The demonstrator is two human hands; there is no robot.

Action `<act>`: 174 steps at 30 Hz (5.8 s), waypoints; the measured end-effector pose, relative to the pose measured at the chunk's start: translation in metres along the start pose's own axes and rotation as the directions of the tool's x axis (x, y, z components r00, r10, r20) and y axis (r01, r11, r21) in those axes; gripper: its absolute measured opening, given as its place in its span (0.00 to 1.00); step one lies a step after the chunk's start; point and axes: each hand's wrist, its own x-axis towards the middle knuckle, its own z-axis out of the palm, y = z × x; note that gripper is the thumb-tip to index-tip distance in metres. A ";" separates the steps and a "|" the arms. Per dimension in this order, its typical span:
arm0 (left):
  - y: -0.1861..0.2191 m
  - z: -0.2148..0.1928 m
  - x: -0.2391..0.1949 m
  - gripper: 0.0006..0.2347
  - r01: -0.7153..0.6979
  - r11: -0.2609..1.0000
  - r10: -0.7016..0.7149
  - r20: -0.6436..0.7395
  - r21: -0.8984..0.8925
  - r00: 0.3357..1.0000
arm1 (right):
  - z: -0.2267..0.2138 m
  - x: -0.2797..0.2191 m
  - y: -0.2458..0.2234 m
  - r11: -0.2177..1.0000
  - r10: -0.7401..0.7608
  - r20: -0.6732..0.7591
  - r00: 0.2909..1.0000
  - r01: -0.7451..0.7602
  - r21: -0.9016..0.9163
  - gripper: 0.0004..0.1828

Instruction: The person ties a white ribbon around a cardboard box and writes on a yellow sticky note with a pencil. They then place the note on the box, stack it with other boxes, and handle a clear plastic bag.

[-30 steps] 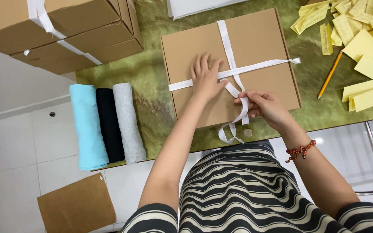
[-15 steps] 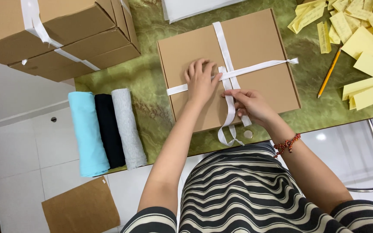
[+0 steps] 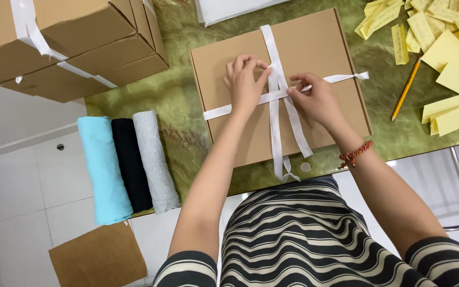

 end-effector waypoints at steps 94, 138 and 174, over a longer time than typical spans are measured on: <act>0.023 0.084 -0.060 0.17 0.705 0.332 -0.429 0.565 -0.626 0.705 | 0.048 0.073 0.024 0.940 0.077 0.162 0.984 -0.126 0.316 0.07; 0.013 0.003 -0.091 0.13 -0.066 0.988 0.025 0.273 0.143 0.962 | 0.023 0.031 -0.008 0.714 0.095 0.197 0.976 -0.205 0.670 0.14; -0.009 0.010 -0.129 0.14 -0.353 0.840 0.131 0.478 0.411 0.869 | -0.001 -0.050 0.003 0.845 -0.139 0.222 0.965 0.233 -0.482 0.12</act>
